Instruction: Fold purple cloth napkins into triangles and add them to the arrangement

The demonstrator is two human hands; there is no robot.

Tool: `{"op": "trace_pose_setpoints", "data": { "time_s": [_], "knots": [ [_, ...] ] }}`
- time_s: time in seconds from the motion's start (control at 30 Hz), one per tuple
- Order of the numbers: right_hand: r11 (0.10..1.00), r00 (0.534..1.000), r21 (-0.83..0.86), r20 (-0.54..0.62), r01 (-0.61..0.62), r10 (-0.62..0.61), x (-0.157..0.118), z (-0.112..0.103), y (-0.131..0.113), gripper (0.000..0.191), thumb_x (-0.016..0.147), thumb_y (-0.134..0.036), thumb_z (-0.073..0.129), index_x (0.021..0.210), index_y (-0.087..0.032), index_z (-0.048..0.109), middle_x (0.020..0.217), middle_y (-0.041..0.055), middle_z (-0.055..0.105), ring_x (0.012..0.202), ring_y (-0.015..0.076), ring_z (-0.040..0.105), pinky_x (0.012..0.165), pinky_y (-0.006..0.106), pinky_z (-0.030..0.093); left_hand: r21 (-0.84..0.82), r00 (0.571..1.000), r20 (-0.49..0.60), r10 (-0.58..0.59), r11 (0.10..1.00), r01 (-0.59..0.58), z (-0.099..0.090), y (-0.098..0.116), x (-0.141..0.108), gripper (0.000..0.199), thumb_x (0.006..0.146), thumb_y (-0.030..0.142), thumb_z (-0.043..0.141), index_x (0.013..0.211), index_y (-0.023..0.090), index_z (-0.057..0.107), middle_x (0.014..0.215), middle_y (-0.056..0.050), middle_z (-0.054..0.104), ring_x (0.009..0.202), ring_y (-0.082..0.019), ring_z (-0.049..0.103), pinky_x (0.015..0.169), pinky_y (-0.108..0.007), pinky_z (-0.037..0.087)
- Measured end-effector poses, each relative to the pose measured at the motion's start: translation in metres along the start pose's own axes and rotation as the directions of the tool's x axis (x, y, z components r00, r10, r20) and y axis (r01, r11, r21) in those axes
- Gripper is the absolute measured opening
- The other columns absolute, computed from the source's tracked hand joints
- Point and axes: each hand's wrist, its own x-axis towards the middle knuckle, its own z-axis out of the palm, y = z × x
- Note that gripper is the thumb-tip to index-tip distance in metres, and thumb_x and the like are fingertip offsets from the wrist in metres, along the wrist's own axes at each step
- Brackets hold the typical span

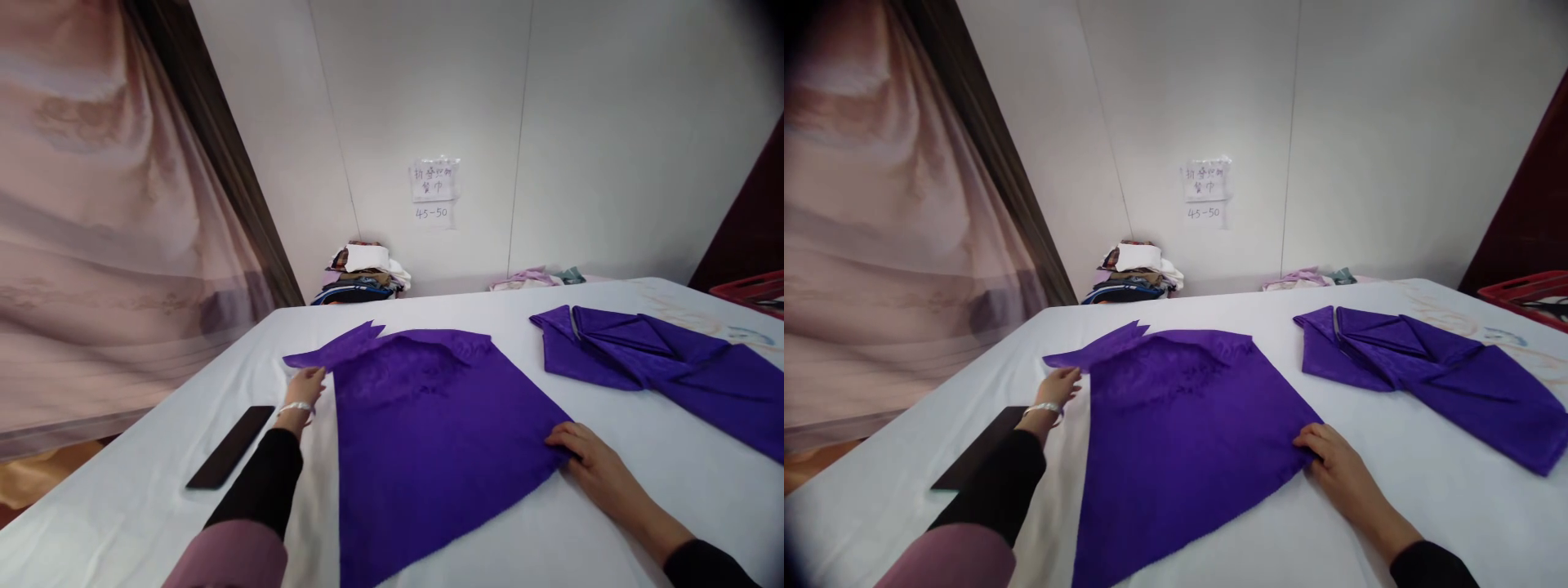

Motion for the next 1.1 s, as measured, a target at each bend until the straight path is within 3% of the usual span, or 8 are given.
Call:
{"op": "trace_pose_setpoints", "data": {
  "time_s": [0.1,0.23,0.43,0.57,0.67,0.77,0.93,1.1],
  "knots": [
    [1.000,1.000,0.000,0.013,-0.007,0.007,0.000,0.001,0.003,0.043,0.058,-0.007,0.041,0.089,-0.025,0.065,0.100,0.0034,0.062,0.099,0.0214,0.056,0.088,0.035,0.044,0.170,0.999,-0.004,-0.050,0.984,0.050,-0.019,-0.032,-0.008,0.028,0.070,0.038,0.054,0.083,0.014,0.060,0.064,-0.004,0.064,0.051,-0.017,0.060,0.052,-0.030,0.047],
    [1.000,0.999,-0.021,0.045,-0.009,0.010,0.000,0.004,0.008,0.043,0.060,-0.008,0.041,0.092,-0.023,0.064,0.104,0.0048,0.061,0.101,0.0217,0.054,0.089,0.036,0.043,0.320,0.996,0.059,0.070,0.944,-0.086,-0.003,-0.059,-0.047,0.031,0.071,0.041,0.053,0.090,0.018,0.062,0.078,-0.005,0.068,0.071,-0.020,0.065,0.067,-0.033,0.050],
    [0.999,0.992,-0.006,0.115,-0.045,0.045,-0.001,-0.001,0.007,0.045,0.060,-0.009,0.041,0.096,-0.022,0.065,0.109,0.0070,0.060,0.107,0.0242,0.052,0.096,0.041,0.038,0.399,0.917,0.197,0.346,0.826,-0.398,0.024,-0.056,-0.075,0.030,0.075,0.034,0.051,0.099,0.019,0.062,0.105,-0.008,0.063,0.101,-0.023,0.056,0.091,-0.037,0.043],
    [0.984,0.935,0.129,0.346,-0.124,0.072,0.009,-0.021,-0.014,0.054,0.060,-0.011,0.044,0.108,-0.025,0.064,0.121,0.0055,0.057,0.116,0.0266,0.048,0.101,0.043,0.034,0.454,0.878,0.251,0.408,0.751,-0.479,0.031,-0.056,-0.077,0.028,0.076,0.026,0.051,0.100,0.018,0.063,0.092,-0.008,0.064,0.090,-0.023,0.057,0.086,-0.039,0.045],
    [0.937,0.900,0.277,0.429,-0.213,0.078,0.031,-0.025,-0.032,0.050,0.066,-0.017,0.051,0.115,-0.024,0.060,0.125,0.0063,0.055,0.117,0.0272,0.047,0.102,0.043,0.033,0.483,0.865,0.265,0.426,0.718,-0.502,0.034,-0.060,-0.075,0.028,0.077,0.023,0.049,0.101,0.016,0.063,0.089,-0.009,0.063,0.087,-0.023,0.057,0.085,-0.040,0.045],
    [0.805,0.900,0.486,0.415,-0.341,0.131,0.065,-0.012,-0.044,0.050,0.072,-0.028,0.057,0.122,-0.022,0.054,0.126,0.0100,0.054,0.111,0.0252,0.053,0.094,0.041,0.042,0.491,0.855,0.276,0.439,0.700,-0.518,0.034,-0.063,-0.074,0.027,0.078,0.023,0.049,0.100,0.016,0.063,0.089,-0.009,0.063,0.087,-0.023,0.057,0.085,-0.040,0.045],
    [0.412,0.800,0.688,0.549,-0.598,0.245,0.112,0.025,-0.056,0.064,0.076,-0.031,0.062,0.133,-0.026,0.036,0.129,0.0118,0.049,0.096,0.0216,0.062,0.074,0.034,0.053,0.524,0.833,0.305,0.461,0.649,-0.551,0.033,-0.064,-0.074,0.024,0.080,0.024,0.048,0.096,0.018,0.065,0.088,-0.007,0.062,0.085,-0.022,0.057,0.082,-0.038,0.047],
    [0.240,0.762,0.725,0.594,-0.646,0.257,0.161,0.050,-0.071,0.053,0.076,-0.019,0.063,0.125,-0.021,0.043,0.102,0.0082,0.062,0.092,0.0192,0.063,0.064,0.026,0.054,0.540,0.832,0.331,0.445,0.633,-0.554,0.032,-0.060,-0.076,0.022,0.081,0.025,0.047,0.092,0.018,0.066,0.086,-0.007,0.061,0.083,-0.021,0.056,0.080,-0.037,0.048]
  ]
}}
